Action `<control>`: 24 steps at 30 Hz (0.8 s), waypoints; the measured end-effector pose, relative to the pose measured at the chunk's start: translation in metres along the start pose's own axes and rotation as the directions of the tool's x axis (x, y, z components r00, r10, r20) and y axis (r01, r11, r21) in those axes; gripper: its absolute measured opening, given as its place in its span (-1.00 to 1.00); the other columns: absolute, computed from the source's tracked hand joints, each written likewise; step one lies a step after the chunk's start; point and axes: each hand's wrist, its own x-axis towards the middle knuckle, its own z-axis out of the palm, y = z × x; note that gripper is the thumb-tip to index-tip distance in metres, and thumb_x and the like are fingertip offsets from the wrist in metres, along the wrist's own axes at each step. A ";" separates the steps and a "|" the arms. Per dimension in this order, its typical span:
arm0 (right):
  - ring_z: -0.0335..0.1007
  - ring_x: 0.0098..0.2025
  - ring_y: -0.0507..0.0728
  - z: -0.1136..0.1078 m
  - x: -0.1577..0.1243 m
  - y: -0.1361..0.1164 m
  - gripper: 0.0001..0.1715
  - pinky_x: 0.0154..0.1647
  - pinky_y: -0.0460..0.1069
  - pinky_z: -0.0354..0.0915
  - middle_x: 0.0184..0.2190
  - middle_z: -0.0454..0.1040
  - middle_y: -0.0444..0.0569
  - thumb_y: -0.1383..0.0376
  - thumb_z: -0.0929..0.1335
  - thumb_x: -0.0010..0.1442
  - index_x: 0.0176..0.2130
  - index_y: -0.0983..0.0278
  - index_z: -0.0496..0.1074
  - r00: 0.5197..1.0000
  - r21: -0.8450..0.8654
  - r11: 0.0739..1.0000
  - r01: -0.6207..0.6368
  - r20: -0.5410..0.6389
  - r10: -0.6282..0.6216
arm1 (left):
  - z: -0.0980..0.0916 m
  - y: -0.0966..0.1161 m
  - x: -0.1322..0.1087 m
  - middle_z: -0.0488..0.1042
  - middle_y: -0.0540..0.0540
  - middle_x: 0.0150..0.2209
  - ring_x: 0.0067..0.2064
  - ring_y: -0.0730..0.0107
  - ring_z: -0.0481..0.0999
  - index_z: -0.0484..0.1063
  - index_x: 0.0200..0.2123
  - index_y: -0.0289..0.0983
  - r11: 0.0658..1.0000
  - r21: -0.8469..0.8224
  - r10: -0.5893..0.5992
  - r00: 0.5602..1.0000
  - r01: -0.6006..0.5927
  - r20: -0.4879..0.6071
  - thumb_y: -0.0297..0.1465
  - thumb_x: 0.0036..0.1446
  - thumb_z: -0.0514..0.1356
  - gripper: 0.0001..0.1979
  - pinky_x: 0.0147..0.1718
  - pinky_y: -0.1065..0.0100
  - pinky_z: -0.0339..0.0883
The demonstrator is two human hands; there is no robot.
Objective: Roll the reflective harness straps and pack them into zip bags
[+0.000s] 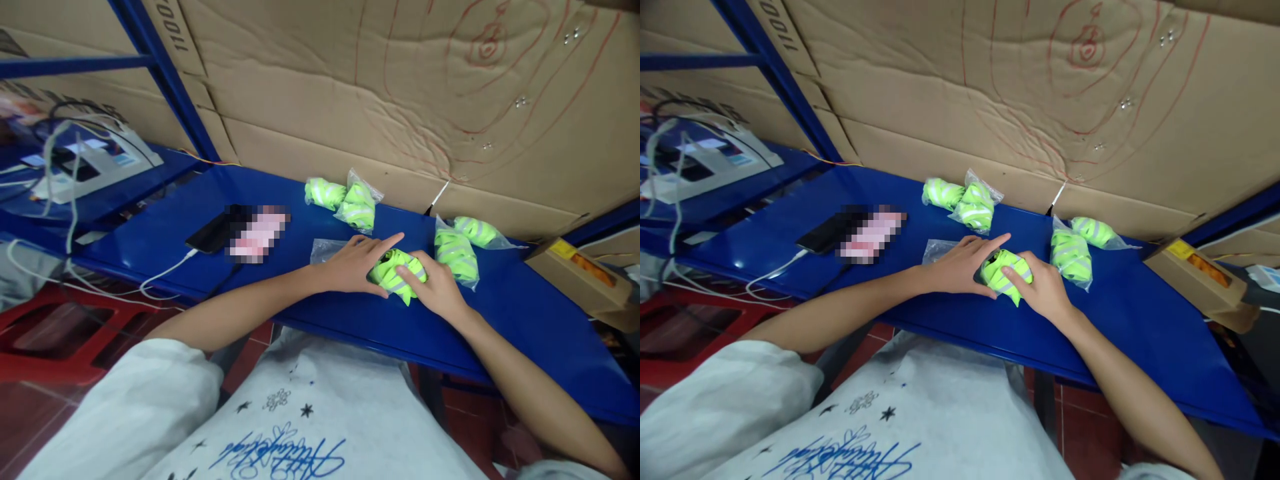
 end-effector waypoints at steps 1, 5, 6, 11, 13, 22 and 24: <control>0.40 -0.46 0.13 -0.001 0.000 -0.001 -0.41 -0.35 0.02 0.23 -0.39 0.57 -0.04 -0.23 0.34 0.36 -0.08 0.22 0.51 1.000 -0.014 1.000 -0.005 0.007 0.006 | -0.001 0.002 0.000 0.33 -0.41 0.42 0.41 -0.22 0.36 -0.28 0.61 -0.16 1.000 0.001 0.000 1.000 0.000 -0.001 0.01 0.10 0.50 0.30 0.42 -0.15 0.09; 0.25 -0.53 0.06 -0.006 0.000 -0.006 -0.44 -0.39 0.00 0.15 -0.50 0.44 -0.14 -0.22 0.37 0.34 -0.25 0.21 0.44 0.999 -0.040 0.999 0.029 0.029 -0.028 | -0.004 0.010 -0.001 0.37 -0.41 0.34 0.35 -0.25 0.37 -0.30 0.62 -0.16 0.998 -0.049 -0.042 0.998 0.044 0.048 -0.03 0.06 0.52 0.34 0.34 -0.17 0.16; 0.24 -0.53 0.04 -0.006 0.000 -0.007 -0.46 -0.40 -0.01 0.14 -0.52 0.40 -0.16 -0.20 0.38 0.34 -0.29 0.21 0.42 0.997 -0.034 0.998 0.060 0.051 -0.058 | -0.005 0.012 -0.001 0.37 -0.40 0.33 0.34 -0.26 0.36 -0.29 0.62 -0.15 0.997 -0.064 -0.046 0.997 0.051 0.065 -0.05 0.04 0.53 0.35 0.33 -0.17 0.17; 0.29 -0.48 0.02 -0.004 0.000 -0.008 -0.54 -0.40 -0.04 0.15 -0.51 0.39 -0.18 -0.09 0.41 0.37 -0.31 0.22 0.41 0.976 0.009 0.981 0.193 0.103 -0.193 | -0.004 0.008 0.002 0.34 -0.33 0.28 0.23 -0.19 0.36 -0.29 0.62 -0.07 0.984 -0.176 0.001 0.993 0.020 0.121 0.01 0.01 0.53 0.36 0.30 -0.20 0.17; 0.34 -0.46 0.03 -0.003 0.001 -0.008 -0.57 -0.39 -0.04 0.17 -0.46 0.46 -0.16 -0.06 0.41 0.38 -0.29 0.23 0.44 0.967 0.014 0.971 0.239 0.092 -0.240 | -0.002 0.004 0.005 0.39 -0.30 0.18 0.16 -0.13 0.38 -0.26 0.62 -0.10 0.974 -0.228 0.033 0.995 -0.011 0.095 0.11 0.01 0.49 0.36 0.26 -0.15 0.20; 0.53 -0.39 0.11 -0.001 0.001 -0.014 -0.64 -0.31 0.00 0.29 -0.26 0.66 -0.08 0.04 0.37 0.44 0.01 0.24 0.54 0.953 0.011 0.969 0.245 0.182 -0.243 | -0.004 0.021 0.006 0.42 -0.29 0.12 0.09 -0.02 0.40 -0.23 0.61 -0.15 0.977 -0.183 0.110 0.994 -0.106 0.009 0.13 0.16 0.39 0.23 0.20 -0.04 0.26; 0.56 -0.35 0.13 -0.001 0.000 -0.014 -0.65 -0.28 0.01 0.31 -0.25 0.66 -0.07 0.02 0.36 0.45 -0.04 0.24 0.54 0.957 0.012 0.971 0.238 0.169 -0.237 | -0.012 0.019 0.002 0.36 -0.38 0.30 0.27 -0.13 0.36 -0.22 0.61 -0.17 0.978 -0.195 0.076 0.997 -0.070 0.021 0.18 0.07 0.42 0.30 0.30 -0.12 0.18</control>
